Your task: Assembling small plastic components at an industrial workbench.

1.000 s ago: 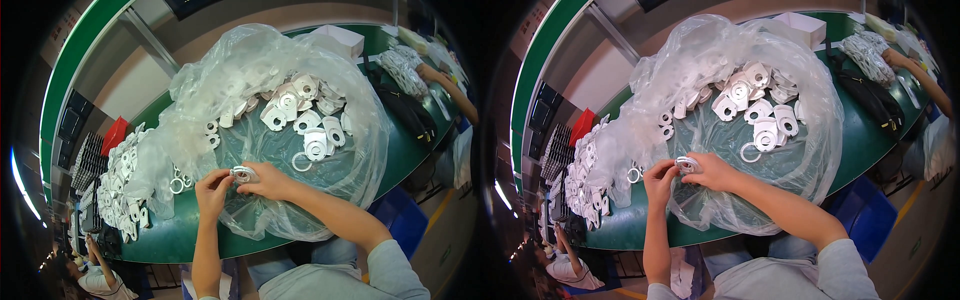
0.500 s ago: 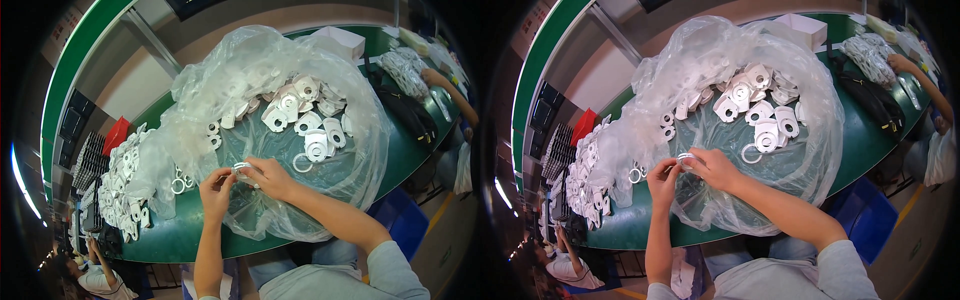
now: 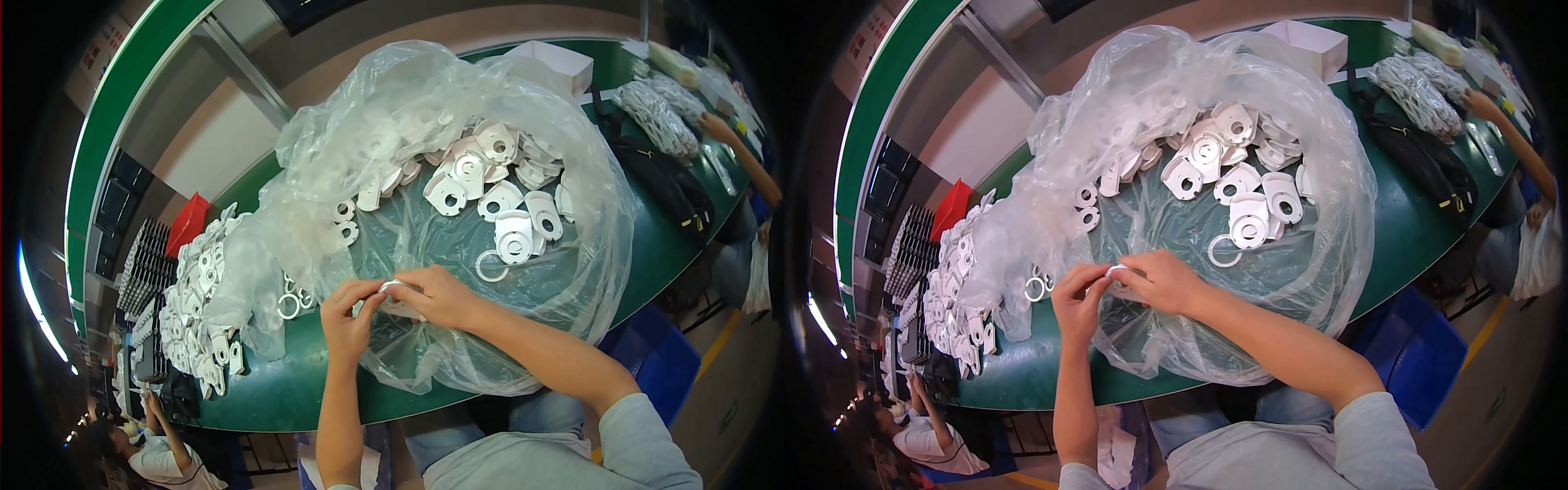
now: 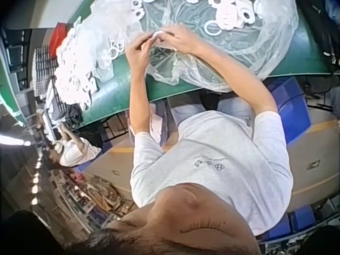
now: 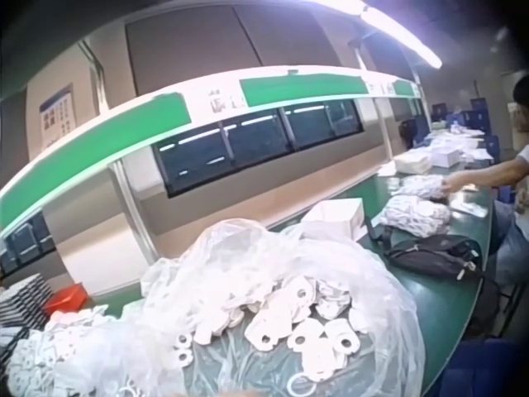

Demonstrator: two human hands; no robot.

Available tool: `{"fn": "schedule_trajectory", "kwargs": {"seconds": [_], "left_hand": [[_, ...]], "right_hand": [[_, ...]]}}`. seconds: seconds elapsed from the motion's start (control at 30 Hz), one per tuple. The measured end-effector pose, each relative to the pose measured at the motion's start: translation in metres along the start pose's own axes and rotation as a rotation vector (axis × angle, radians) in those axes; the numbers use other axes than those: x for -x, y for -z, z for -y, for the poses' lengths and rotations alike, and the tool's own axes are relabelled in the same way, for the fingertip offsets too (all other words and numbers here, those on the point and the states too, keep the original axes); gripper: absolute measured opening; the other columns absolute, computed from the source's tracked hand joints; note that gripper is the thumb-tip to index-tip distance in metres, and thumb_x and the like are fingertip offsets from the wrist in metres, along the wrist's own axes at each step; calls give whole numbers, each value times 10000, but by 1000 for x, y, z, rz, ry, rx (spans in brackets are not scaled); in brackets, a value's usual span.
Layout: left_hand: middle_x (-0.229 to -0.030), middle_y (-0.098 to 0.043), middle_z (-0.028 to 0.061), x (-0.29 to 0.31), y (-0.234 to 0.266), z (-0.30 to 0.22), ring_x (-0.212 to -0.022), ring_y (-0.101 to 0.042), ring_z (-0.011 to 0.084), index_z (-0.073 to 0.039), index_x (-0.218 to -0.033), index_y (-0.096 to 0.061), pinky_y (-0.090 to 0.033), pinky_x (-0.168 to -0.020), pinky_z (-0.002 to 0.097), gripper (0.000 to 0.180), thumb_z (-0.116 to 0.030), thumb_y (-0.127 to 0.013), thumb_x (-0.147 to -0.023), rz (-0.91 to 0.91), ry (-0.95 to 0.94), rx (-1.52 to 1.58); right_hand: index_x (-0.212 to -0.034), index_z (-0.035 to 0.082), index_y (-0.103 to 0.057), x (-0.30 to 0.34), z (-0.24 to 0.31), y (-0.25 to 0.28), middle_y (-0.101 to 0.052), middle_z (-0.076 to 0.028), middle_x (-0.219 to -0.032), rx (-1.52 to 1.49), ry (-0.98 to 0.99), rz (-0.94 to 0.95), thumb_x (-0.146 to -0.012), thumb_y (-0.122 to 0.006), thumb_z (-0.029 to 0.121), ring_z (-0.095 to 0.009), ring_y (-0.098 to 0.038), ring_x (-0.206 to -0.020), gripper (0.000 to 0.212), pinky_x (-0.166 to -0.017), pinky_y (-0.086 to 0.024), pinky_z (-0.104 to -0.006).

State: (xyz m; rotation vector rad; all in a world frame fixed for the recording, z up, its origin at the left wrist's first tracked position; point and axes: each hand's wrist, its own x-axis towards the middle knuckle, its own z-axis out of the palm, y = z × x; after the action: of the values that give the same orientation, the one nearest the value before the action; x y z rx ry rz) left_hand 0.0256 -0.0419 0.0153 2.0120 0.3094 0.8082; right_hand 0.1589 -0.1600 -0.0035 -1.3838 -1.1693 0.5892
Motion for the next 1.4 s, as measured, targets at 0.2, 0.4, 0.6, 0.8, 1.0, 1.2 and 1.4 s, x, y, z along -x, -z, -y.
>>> {"fn": "schedule_trajectory", "kwargs": {"seconds": [0.2,0.4,0.6,0.8,1.0,1.2,1.4], "left_hand": [[-813,-637,67,2,-8,4,-732,-594,127,37,-859,-653,-440,-638,226,94,45,-645,-766,-36,85,4],[-805,-636,67,-1,-15,-11,-752,-606,124,27,-928,-627,-469,-641,236,149,-6,-654,-785,9,122,26],[-814,-669,76,11,14,-5,-722,-627,104,26,-943,-637,-490,-658,241,168,-42,-668,-792,86,229,-46],[-804,-650,33,81,133,11,-699,-586,87,-2,-959,-637,-459,-606,215,146,-86,-652,-841,-554,287,-167],[-855,-657,86,106,309,59,-655,-589,102,50,-1069,-578,-445,-505,210,261,-62,-635,-840,-1083,328,-248],[-925,-654,99,66,280,72,-763,-622,153,39,-1079,-598,-494,-592,240,279,-64,-640,-822,-839,262,-669],[-802,-642,124,35,157,51,-756,-631,219,13,-883,-657,-482,-637,291,117,-8,-590,-789,-351,187,-683]], "right_hand": [[-742,-25,-609,2,1,-2,-552,-160,-582,-2,-112,-45,-879,-530,294,-224,-546,-526,357,-533,-414,-345],[-863,-30,-628,-5,-15,-11,-619,-160,-684,-270,-165,-121,-915,-475,314,-167,-587,-620,380,-576,-438,-327],[-877,-12,-615,-2,-17,-3,-618,-112,-696,-66,-113,23,-926,-460,258,-163,-586,-630,316,-593,-455,-314],[-827,-11,-609,-12,3,51,-611,-103,-672,389,-7,-440,-819,-584,116,-158,-559,-598,130,-593,-444,-288],[-854,-3,-628,2,-19,112,-644,-130,-800,813,-50,-744,-737,-592,70,-281,-596,-783,142,-732,-466,-375],[-989,39,-662,1,-33,110,-640,-171,-940,846,-261,-475,-704,-592,52,-331,-588,-932,294,-847,-451,-395],[-1060,43,-619,-8,-22,89,-605,-149,-1108,781,-30,-533,-689,-613,55,-303,-552,-1023,371,-882,-439,-368]]}}
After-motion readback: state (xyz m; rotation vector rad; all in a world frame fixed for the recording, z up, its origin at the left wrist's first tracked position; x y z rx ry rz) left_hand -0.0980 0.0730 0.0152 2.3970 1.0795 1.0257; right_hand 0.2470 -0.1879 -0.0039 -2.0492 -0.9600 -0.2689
